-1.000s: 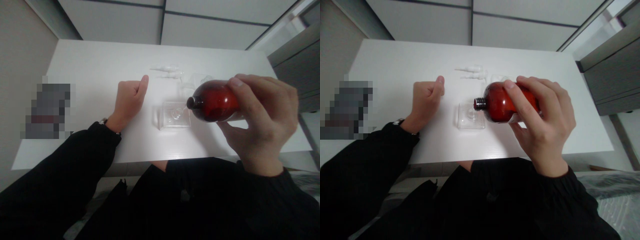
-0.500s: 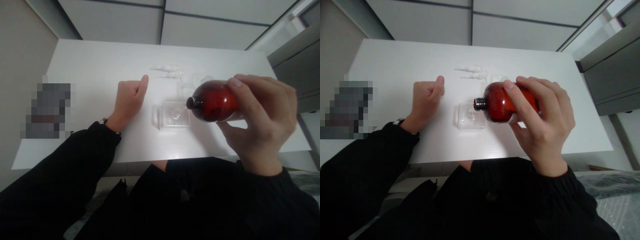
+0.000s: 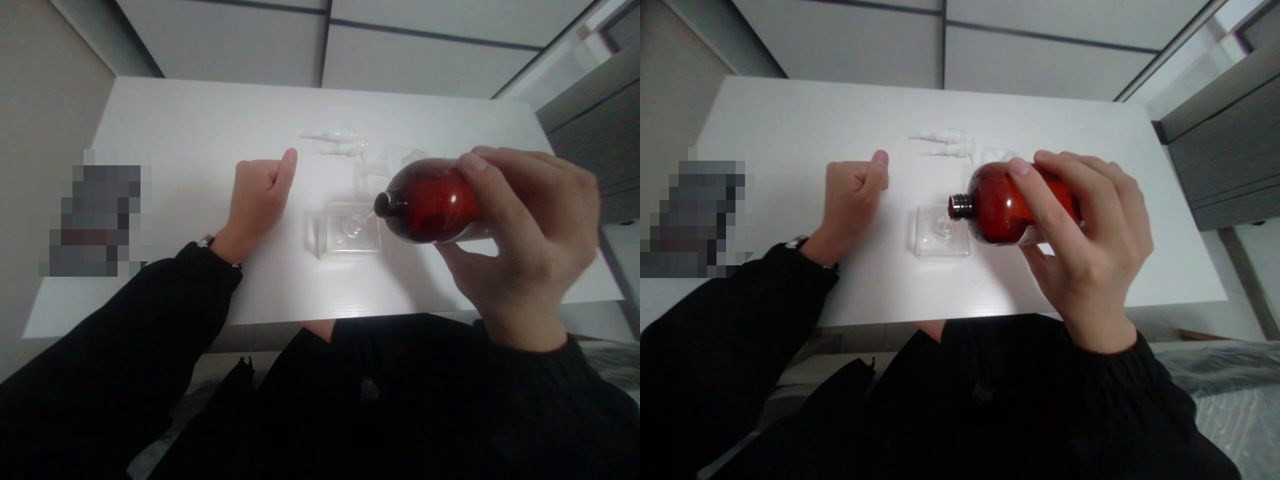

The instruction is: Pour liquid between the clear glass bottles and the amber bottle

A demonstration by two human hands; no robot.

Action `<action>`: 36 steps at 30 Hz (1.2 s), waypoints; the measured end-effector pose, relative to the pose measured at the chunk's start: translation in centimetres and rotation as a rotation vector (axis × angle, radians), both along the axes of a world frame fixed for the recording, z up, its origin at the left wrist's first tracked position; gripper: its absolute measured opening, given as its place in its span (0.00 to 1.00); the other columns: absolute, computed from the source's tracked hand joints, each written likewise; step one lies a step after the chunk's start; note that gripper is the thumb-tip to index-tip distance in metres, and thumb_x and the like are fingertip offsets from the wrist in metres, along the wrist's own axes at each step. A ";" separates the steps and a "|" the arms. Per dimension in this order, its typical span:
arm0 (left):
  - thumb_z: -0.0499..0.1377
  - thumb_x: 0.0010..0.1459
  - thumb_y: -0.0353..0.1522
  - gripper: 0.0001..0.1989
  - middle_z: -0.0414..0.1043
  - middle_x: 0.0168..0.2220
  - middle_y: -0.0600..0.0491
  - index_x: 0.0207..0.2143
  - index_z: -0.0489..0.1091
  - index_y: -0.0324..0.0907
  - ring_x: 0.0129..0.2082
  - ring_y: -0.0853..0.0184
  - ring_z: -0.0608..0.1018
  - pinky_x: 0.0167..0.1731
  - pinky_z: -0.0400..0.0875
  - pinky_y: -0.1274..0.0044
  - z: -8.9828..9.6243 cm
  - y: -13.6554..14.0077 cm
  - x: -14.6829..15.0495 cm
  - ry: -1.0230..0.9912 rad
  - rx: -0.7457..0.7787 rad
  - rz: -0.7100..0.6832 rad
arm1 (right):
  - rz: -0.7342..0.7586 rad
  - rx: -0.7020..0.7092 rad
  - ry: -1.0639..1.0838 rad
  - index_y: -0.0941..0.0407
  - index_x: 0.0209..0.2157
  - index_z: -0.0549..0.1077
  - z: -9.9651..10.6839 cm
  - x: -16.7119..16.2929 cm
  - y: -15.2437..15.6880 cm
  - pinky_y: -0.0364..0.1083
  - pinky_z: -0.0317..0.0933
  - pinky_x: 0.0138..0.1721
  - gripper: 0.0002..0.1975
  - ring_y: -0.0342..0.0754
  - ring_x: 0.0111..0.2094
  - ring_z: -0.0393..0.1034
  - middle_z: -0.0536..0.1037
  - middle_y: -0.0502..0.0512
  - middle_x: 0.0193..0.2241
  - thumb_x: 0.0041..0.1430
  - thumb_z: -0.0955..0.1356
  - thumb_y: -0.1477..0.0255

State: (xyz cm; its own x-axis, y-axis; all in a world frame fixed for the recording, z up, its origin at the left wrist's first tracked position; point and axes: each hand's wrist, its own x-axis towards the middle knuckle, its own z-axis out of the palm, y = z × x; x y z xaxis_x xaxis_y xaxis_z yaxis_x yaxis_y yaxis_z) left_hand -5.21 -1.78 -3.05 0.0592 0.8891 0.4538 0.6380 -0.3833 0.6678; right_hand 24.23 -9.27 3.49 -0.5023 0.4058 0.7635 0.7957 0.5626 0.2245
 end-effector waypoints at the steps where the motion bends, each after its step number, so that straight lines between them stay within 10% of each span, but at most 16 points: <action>1: 0.48 0.75 0.46 0.34 0.39 0.19 0.58 0.14 0.47 0.46 0.21 0.71 0.47 0.29 0.43 0.67 0.0 0.0 0.0 -0.001 0.003 -0.001 | -0.005 -0.004 0.005 0.52 0.65 0.71 0.0 0.0 0.0 0.59 0.75 0.53 0.28 0.57 0.55 0.78 0.80 0.59 0.54 0.63 0.70 0.72; 36: 0.50 0.74 0.40 0.33 0.38 0.19 0.60 0.14 0.47 0.47 0.20 0.72 0.47 0.29 0.43 0.67 0.2 -0.2 0.2 -0.003 -0.021 0.029 | -0.017 -0.083 -0.029 0.54 0.67 0.67 0.4 0.1 -0.6 0.61 0.72 0.56 0.27 0.57 0.58 0.75 0.77 0.60 0.58 0.69 0.68 0.69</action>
